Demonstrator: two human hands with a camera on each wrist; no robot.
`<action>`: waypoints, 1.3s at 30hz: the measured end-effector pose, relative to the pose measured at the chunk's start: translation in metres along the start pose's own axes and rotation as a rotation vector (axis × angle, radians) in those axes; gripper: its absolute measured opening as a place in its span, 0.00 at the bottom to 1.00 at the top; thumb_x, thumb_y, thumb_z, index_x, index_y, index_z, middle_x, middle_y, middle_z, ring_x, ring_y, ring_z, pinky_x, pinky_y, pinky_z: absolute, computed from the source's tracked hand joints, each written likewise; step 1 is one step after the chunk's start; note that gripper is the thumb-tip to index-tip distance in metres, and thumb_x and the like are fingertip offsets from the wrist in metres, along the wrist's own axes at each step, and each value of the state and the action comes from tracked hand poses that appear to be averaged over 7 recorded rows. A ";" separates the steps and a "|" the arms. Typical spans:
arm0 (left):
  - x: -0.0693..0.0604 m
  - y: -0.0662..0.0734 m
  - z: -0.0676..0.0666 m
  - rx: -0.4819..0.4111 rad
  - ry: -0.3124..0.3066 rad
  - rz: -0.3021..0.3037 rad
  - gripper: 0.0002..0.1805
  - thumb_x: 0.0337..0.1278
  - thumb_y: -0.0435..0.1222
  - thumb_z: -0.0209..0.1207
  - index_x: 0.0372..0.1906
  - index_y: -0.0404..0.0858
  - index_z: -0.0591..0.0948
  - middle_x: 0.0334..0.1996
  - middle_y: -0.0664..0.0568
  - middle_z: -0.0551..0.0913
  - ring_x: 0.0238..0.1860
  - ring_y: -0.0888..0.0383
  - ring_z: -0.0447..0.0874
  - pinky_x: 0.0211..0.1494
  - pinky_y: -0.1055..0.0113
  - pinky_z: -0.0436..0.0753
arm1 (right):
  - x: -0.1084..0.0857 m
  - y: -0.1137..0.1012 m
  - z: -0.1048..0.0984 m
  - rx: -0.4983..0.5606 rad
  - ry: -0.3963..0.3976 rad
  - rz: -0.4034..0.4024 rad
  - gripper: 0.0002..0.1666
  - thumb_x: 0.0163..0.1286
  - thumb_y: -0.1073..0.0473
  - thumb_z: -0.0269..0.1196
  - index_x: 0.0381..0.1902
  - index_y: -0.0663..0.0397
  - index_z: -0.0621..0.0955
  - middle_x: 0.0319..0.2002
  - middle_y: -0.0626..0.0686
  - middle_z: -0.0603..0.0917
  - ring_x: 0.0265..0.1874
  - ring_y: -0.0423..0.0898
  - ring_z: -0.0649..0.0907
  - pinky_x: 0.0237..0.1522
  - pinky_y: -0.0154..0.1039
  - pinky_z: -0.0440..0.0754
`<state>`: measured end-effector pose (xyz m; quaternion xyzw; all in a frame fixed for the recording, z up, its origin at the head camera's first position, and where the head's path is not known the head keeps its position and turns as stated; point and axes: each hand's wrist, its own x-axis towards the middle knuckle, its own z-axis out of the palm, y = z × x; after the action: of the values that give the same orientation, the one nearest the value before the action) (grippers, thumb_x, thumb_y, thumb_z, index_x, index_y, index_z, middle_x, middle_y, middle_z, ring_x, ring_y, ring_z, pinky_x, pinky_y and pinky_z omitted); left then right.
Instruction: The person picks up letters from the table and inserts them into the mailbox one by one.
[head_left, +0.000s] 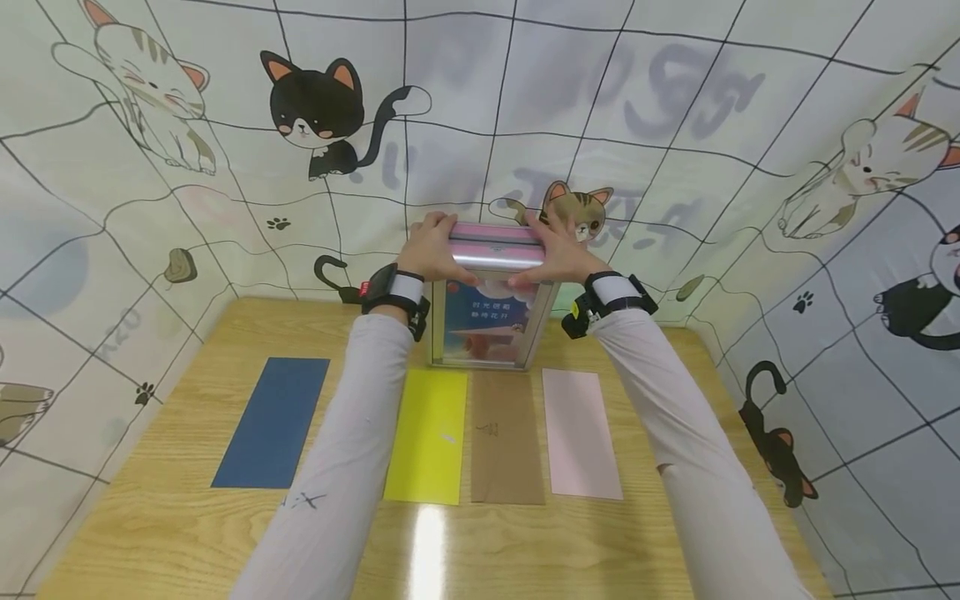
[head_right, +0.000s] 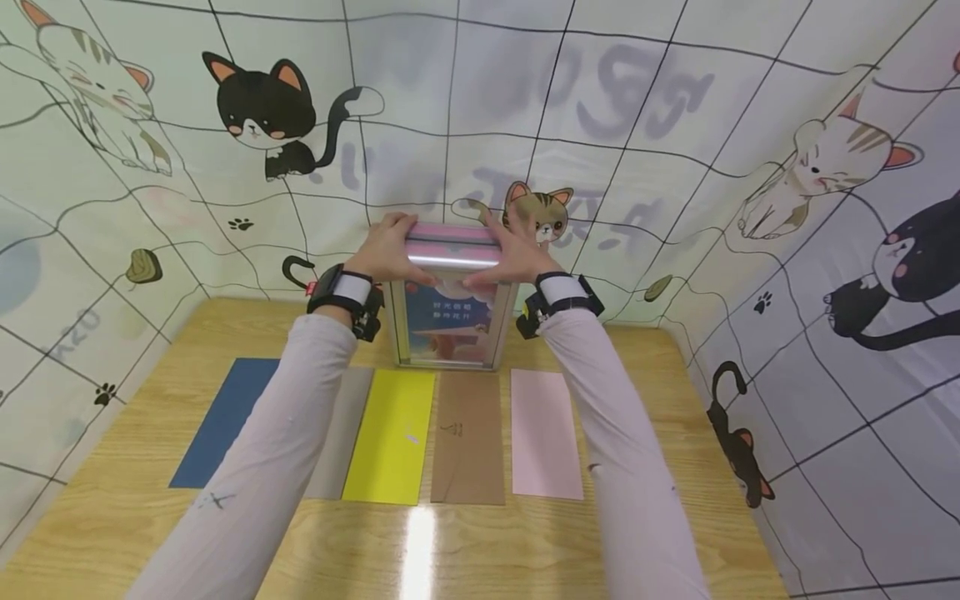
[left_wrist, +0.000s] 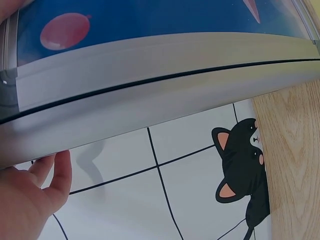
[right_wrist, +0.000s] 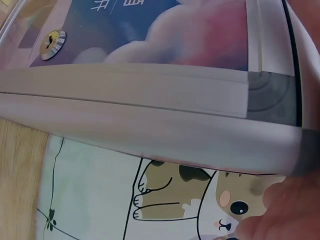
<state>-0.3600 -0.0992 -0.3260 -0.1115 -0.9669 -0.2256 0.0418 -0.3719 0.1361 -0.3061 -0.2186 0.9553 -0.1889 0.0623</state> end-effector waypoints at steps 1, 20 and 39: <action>0.001 0.001 -0.001 -0.001 0.001 0.001 0.62 0.21 0.57 0.71 0.69 0.41 0.54 0.67 0.43 0.55 0.62 0.45 0.56 0.59 0.54 0.68 | 0.000 0.001 0.000 0.003 0.011 -0.006 0.68 0.42 0.37 0.70 0.72 0.38 0.40 0.70 0.55 0.27 0.64 0.65 0.27 0.57 0.72 0.36; -0.003 -0.007 -0.006 -0.011 -0.012 0.038 0.63 0.22 0.57 0.70 0.69 0.38 0.53 0.68 0.43 0.52 0.64 0.43 0.54 0.61 0.51 0.66 | 0.004 -0.004 0.012 0.170 0.097 -0.043 0.65 0.35 0.51 0.75 0.70 0.51 0.54 0.59 0.61 0.59 0.51 0.55 0.67 0.53 0.50 0.70; -0.006 -0.002 -0.010 0.141 0.016 0.122 0.64 0.27 0.67 0.61 0.71 0.41 0.48 0.71 0.40 0.38 0.70 0.40 0.31 0.65 0.38 0.47 | 0.002 0.002 0.013 0.116 0.113 -0.018 0.64 0.34 0.50 0.74 0.70 0.49 0.55 0.59 0.59 0.60 0.50 0.54 0.69 0.51 0.49 0.72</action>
<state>-0.3548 -0.1069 -0.3184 -0.1653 -0.9714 -0.1548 0.0710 -0.3724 0.1325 -0.3189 -0.2121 0.9429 -0.2563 0.0192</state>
